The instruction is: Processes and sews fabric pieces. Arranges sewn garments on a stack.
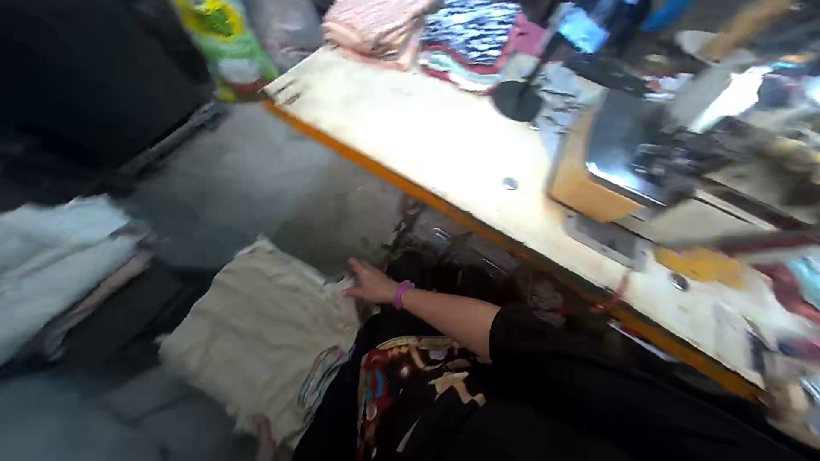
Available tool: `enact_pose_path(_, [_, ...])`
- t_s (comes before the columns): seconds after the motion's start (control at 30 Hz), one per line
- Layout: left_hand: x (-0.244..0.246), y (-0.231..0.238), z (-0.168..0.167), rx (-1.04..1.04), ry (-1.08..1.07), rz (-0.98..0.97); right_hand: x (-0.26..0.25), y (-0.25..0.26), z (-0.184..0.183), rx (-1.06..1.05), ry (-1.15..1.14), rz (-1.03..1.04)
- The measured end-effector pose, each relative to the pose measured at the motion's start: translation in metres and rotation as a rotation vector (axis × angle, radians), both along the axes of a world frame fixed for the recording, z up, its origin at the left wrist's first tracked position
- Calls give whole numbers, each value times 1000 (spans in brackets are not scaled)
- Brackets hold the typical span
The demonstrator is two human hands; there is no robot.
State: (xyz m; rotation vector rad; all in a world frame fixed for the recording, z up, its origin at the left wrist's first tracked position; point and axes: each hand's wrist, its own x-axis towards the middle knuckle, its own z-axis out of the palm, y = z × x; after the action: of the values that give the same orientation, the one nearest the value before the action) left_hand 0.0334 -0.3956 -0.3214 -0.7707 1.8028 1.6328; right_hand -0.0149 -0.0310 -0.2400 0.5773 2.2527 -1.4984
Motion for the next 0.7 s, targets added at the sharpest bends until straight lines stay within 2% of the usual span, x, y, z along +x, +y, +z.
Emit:
enact_pose_path(0.03, [-2, 4, 1, -47, -4, 47, -6, -9, -21, 1, -105, 20])
enact_pose_path(0.1, [-6, 17, 6, -213, 70, 192, -14, -25, -43, 79, -291, 187])
enact_pose_path(0.2, [-10, 19, 15, -440, 212, 238, -28, -31, -45, 155, -373, 256])
enact_pose_path(0.3, [-12, 20, 27, -534, 292, 205, -30, -27, -30, 263, -331, 250])
enact_pose_path(0.37, [-9, 21, 39, -441, 306, 285, -19, -22, -24, 180, -209, 206])
enact_pose_path(0.4, [-4, 22, 44, -364, 285, 336, -11, -19, -23, 53, -148, 131])
enact_pose_path(0.47, [9, 25, 54, -183, 182, 424, 1, -15, -15, -217, -167, -26])
enact_pose_path(0.53, [15, 24, 61, -17, 76, 511, 3, -9, -4, -337, -261, -102])
enact_pose_path(0.6, [2, 23, 69, 115, 26, 596, -9, -8, 12, -380, -335, -173])
enact_pose_path(0.7, [-47, 30, 93, 289, 69, 780, -42, -17, 30, -565, -272, -369])
